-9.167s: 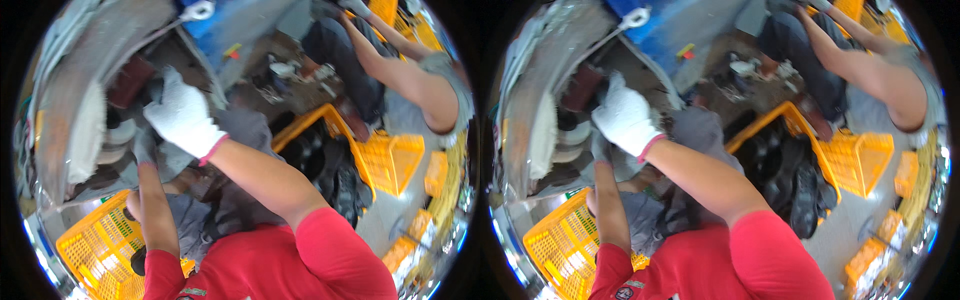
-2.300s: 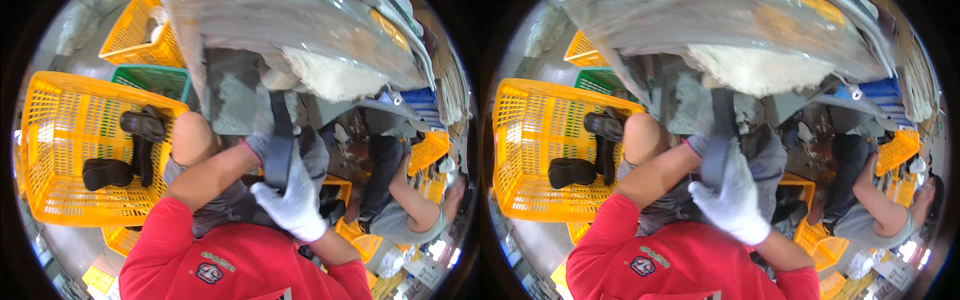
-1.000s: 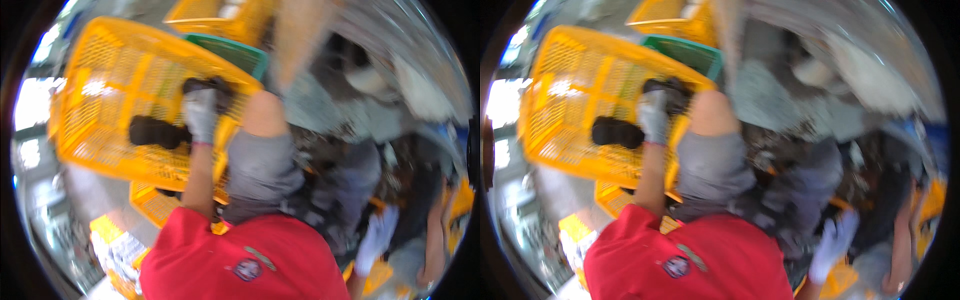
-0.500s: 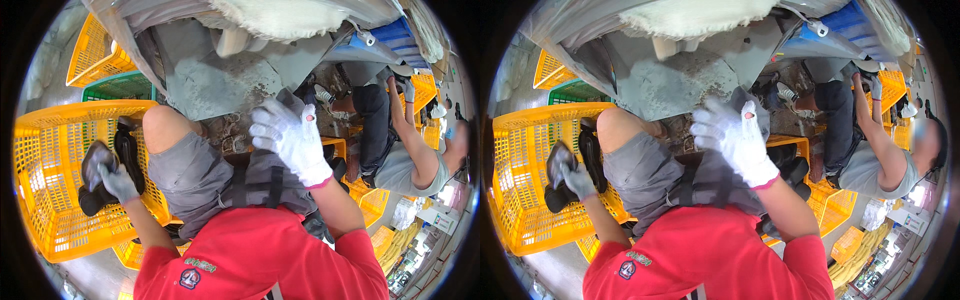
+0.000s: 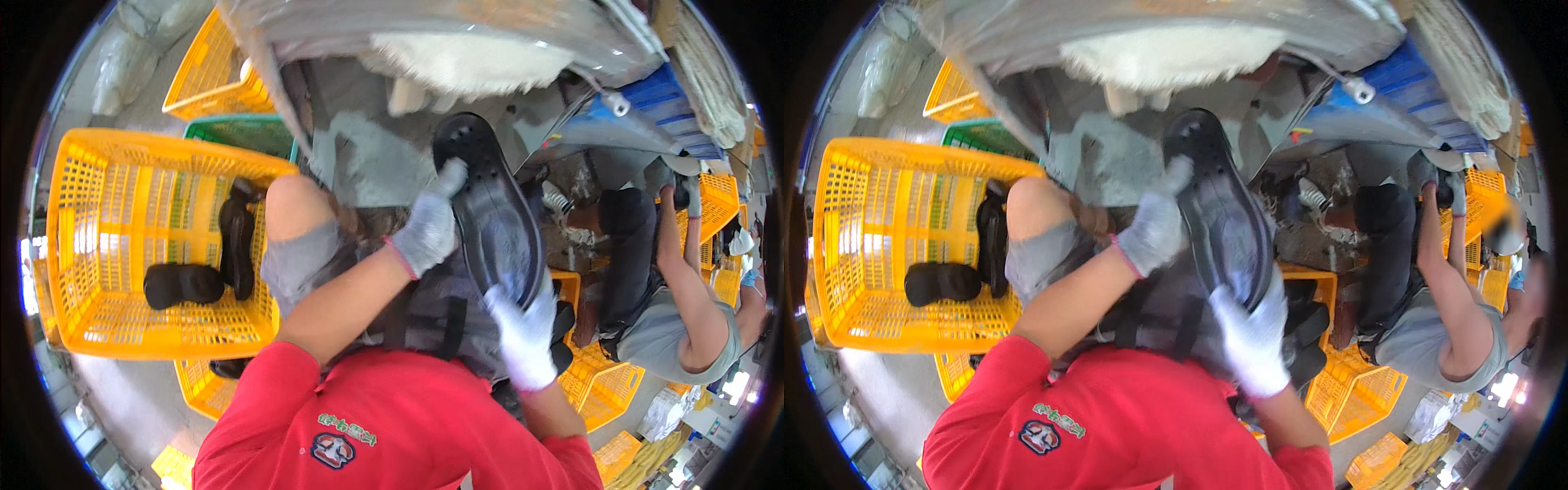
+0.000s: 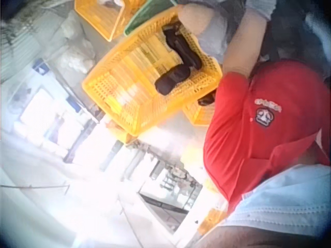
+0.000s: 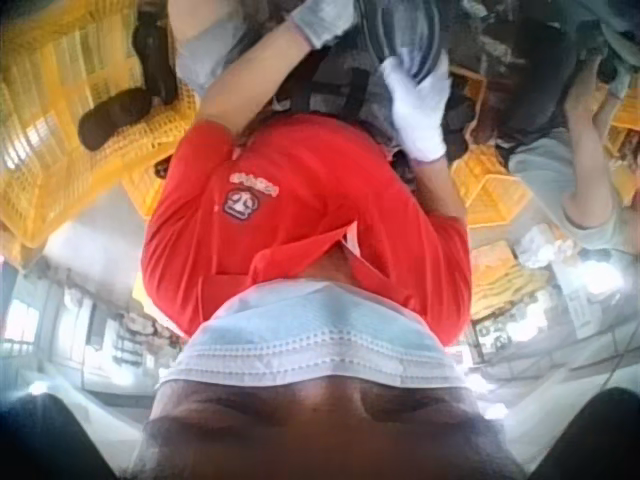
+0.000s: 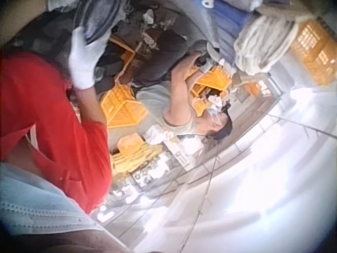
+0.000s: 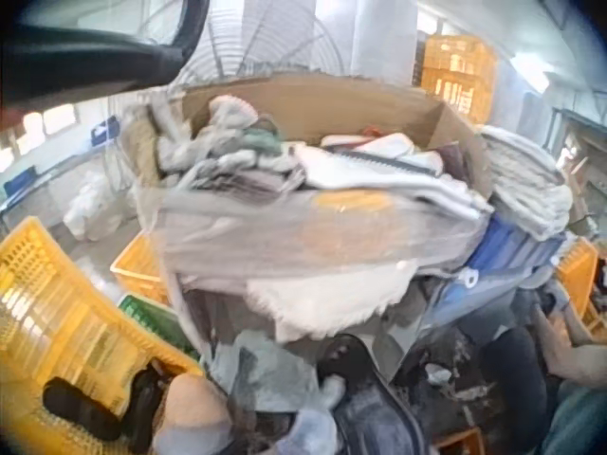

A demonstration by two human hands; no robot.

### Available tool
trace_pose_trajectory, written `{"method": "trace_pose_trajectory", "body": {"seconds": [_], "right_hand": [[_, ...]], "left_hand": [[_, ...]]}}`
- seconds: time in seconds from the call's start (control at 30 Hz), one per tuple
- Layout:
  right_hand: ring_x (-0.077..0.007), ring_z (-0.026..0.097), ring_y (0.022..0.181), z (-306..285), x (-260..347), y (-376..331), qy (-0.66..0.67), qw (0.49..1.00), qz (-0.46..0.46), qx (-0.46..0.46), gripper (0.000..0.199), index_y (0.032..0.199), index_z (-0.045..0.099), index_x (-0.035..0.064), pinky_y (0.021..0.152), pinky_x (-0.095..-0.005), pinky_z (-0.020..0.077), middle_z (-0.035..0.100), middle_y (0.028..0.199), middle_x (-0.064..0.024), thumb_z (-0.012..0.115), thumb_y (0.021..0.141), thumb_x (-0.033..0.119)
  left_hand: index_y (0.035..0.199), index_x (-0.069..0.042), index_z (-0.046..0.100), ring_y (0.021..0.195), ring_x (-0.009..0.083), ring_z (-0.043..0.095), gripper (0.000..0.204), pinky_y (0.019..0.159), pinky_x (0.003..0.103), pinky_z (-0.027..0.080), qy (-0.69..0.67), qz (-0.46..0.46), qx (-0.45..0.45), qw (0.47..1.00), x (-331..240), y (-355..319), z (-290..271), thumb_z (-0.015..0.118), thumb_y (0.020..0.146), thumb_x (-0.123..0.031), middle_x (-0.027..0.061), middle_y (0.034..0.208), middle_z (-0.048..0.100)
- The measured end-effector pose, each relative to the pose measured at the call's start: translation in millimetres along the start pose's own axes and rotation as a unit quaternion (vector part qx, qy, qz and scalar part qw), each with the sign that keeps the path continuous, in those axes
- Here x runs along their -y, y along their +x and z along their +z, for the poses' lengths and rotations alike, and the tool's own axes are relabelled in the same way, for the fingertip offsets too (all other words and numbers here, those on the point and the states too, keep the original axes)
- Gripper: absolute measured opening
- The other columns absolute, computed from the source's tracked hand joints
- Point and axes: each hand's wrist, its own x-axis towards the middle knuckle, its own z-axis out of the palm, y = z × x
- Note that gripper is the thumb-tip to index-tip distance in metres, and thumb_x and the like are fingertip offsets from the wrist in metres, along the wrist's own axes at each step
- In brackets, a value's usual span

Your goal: The person repeatedly picks dark shoes from a pile on the floor and places them into a yellow plastic basket. The person handles the shoes one at a time, turning them over and arranging them inside the basket.

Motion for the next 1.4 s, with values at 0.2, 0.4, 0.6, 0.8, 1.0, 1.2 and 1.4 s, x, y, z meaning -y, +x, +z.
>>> {"method": "trace_pose_trajectory", "body": {"seconds": [0.2,0.4,0.6,0.8,1.0,1.2,1.4], "right_hand": [[-0.0289,0.064,0.133,12,-7,70,0.164,0.972,-0.158,-0.06,0.066,0.157,0.048,-0.0026,0.102,-0.0395,0.057,0.06,0.149,-0.0199,0.071,0.101,0.023],[-0.0382,0.076,0.104,30,10,245,-0.485,0.777,-0.394,-0.077,0.044,0.129,0.072,-0.0048,0.09,-0.043,0.0577,0.076,0.123,-0.0254,0.073,0.096,0.024],[-0.0289,0.072,0.119,40,35,178,-0.022,0.987,-0.156,0.037,0.06,0.13,0.07,-0.0065,0.096,-0.0429,0.055,0.076,0.124,-0.0226,0.078,0.093,0.04],[-0.0302,0.063,0.137,11,17,131,-0.057,0.961,-0.237,-0.13,0.091,0.162,0.037,-0.0092,0.122,-0.0383,0.0438,0.063,0.147,-0.0251,0.078,0.083,0.014],[-0.0399,0.072,0.118,34,-2,241,-0.004,0.974,-0.195,-0.113,0.062,0.131,0.07,-0.0095,0.106,-0.0443,0.055,0.074,0.126,-0.031,0.078,0.083,0.029],[-0.0489,0.069,0.122,48,47,230,0.086,0.987,-0.138,-0.01,0.065,0.124,0.073,-0.0085,0.106,-0.0517,0.0525,0.073,0.123,-0.0349,0.082,0.082,0.04],[-0.0481,0.037,0.159,8,37,115,-0.508,0.793,-0.33,0.068,0.077,0.153,0.062,0.0101,0.129,-0.0638,0.0255,0.049,0.167,-0.0185,0.085,0.081,0.027]], "left_hand": [[0.142,-0.003,0.065,0.121,0.0283,0.073,0.047,0.103,0.045,0.061,-0.038,-0.034,0.044,0.998,-25,85,21,0.06,0.113,-0.04,0.0133,0.134,0.074],[0.136,-0.002,0.069,0.104,0.0223,0.07,0.045,0.096,0.037,0.057,0.554,0.077,-0.146,0.816,-105,85,-47,0.069,0.109,-0.037,0.0038,0.125,0.075],[0.128,0.001,0.072,0.097,0.0167,0.074,0.033,0.088,0.031,0.063,0.249,0.069,-0.084,0.962,-53,52,-27,0.077,0.105,-0.022,0.0054,0.115,0.076],[0.136,-0.002,0.069,0.115,0.0232,0.072,0.045,0.103,0.038,0.058,0.065,0.098,-0.064,0.991,-9,102,31,0.073,0.107,-0.037,0.0098,0.128,0.075],[0.144,0.001,0.064,0.106,0.0307,0.073,0.056,0.106,0.045,0.054,0.815,0.118,-0.259,0.504,-95,91,-16,0.068,0.109,-0.043,0.0201,0.115,0.076],[0.127,-0.001,0.071,0.101,0.0165,0.067,0.038,0.094,0.035,0.055,0.409,0.13,-0.083,0.899,-53,72,-41,0.073,0.107,-0.034,0.0065,0.112,0.074],[0.131,0.004,0.074,0.118,0.0207,0.07,0.042,0.107,0.036,0.055,0.313,0.234,0.042,0.919,-40,95,-2,0.073,0.107,-0.031,0.0134,0.124,0.079]]}}
